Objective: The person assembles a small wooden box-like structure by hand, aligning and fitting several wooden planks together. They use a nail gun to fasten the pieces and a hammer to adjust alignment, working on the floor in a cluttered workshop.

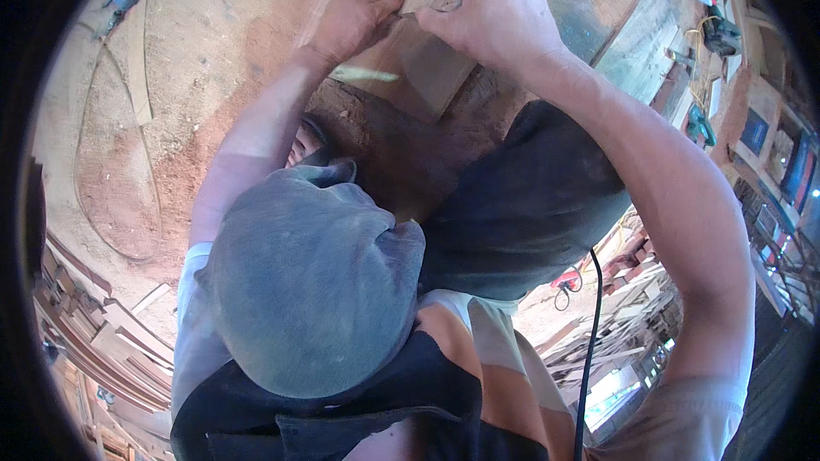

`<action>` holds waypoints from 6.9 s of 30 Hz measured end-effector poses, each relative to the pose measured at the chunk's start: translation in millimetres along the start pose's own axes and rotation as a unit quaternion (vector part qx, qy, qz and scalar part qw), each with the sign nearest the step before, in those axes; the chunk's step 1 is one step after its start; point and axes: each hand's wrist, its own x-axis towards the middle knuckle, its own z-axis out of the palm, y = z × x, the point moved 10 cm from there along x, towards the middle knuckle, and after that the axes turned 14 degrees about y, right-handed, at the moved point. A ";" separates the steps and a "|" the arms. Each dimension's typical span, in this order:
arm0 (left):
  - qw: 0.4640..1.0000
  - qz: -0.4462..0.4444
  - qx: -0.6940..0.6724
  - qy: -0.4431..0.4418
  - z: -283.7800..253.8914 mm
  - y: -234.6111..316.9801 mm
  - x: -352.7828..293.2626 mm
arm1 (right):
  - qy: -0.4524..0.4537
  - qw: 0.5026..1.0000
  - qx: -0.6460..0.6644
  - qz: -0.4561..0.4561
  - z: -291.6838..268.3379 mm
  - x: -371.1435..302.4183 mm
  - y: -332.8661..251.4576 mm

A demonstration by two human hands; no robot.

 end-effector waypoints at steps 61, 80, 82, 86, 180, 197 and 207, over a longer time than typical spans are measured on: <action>0.504 -0.665 -0.551 0.005 -112.5 -46.8 -106.9 | 0.027 0.995 0.042 -0.089 11.8 5.9 1.0; 0.891 -0.431 0.140 0.026 -196.7 -13.2 -56.5 | 0.021 0.998 0.014 -0.054 1.6 -1.0 6.4; 0.941 -0.328 0.050 0.065 -157.1 14.8 -18.6 | 0.021 0.998 0.018 -0.051 -0.3 -1.0 4.6; 0.984 -0.171 0.046 -0.002 -58.6 23.4 18.0 | 0.033 0.996 0.019 -0.075 -5.6 -1.2 -3.0; 0.473 -0.671 -0.566 0.074 22.4 44.8 -70.9 | -0.022 0.996 0.031 -0.081 -4.9 -1.3 -8.9; 0.255 -0.712 -0.634 0.165 18.8 55.6 -63.5 | -0.038 0.997 0.066 0.005 -5.2 8.3 -0.6; 0.929 -0.360 -0.082 -0.034 -3.5 17.1 -24.8 | -0.033 0.996 0.075 0.019 -4.6 13.0 -1.2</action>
